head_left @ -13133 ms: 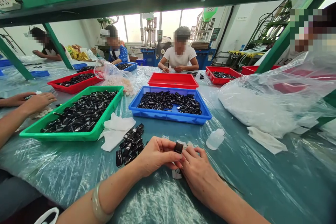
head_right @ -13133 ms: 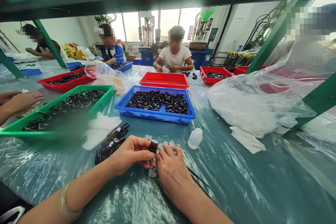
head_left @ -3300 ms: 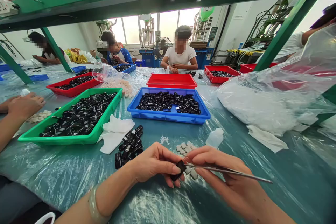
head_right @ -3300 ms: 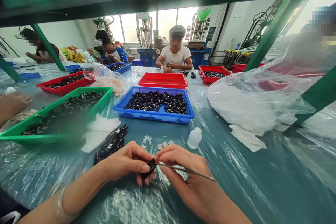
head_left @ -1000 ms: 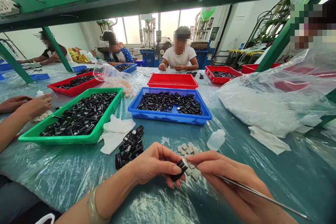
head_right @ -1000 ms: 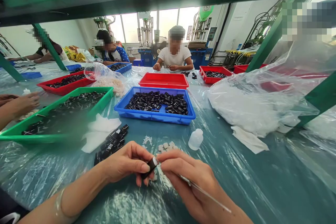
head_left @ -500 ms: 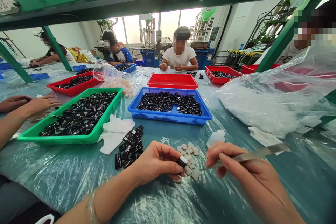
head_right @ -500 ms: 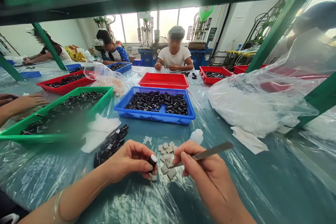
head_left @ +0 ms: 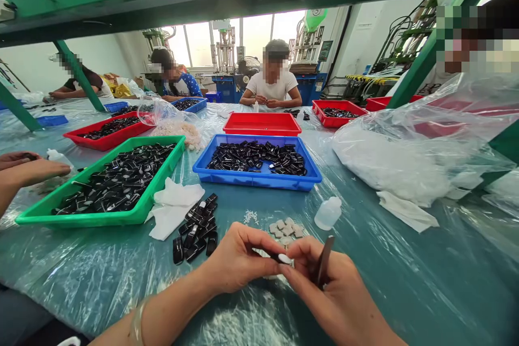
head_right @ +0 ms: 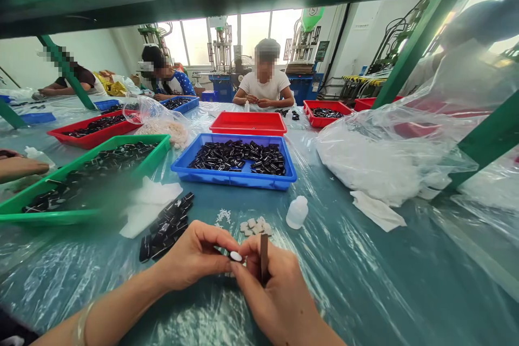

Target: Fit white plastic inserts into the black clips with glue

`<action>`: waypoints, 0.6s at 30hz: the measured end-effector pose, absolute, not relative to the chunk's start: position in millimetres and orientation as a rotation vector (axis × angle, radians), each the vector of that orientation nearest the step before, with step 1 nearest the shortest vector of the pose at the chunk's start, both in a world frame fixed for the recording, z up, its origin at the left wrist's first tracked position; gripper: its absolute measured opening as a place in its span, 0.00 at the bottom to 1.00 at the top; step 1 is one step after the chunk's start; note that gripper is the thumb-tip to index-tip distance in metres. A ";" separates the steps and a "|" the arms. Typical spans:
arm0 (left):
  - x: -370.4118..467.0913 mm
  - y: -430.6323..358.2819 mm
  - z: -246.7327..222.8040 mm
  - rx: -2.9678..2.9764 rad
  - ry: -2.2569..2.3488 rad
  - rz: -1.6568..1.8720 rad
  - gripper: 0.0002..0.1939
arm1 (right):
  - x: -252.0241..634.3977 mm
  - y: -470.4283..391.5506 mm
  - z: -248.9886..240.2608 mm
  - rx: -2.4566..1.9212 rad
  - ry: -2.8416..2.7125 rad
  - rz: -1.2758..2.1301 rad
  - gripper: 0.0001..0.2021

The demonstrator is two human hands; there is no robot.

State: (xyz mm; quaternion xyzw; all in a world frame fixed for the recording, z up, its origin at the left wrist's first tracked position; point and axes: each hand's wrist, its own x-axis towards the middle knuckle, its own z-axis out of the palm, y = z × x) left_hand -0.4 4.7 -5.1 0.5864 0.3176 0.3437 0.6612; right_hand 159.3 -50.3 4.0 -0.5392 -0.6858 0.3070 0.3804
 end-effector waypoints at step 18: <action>-0.6 4.8 -2.0 1.382 0.735 0.752 0.08 | 161.2 -51.3 12.7 -1.335 -1.469 1.216 0.10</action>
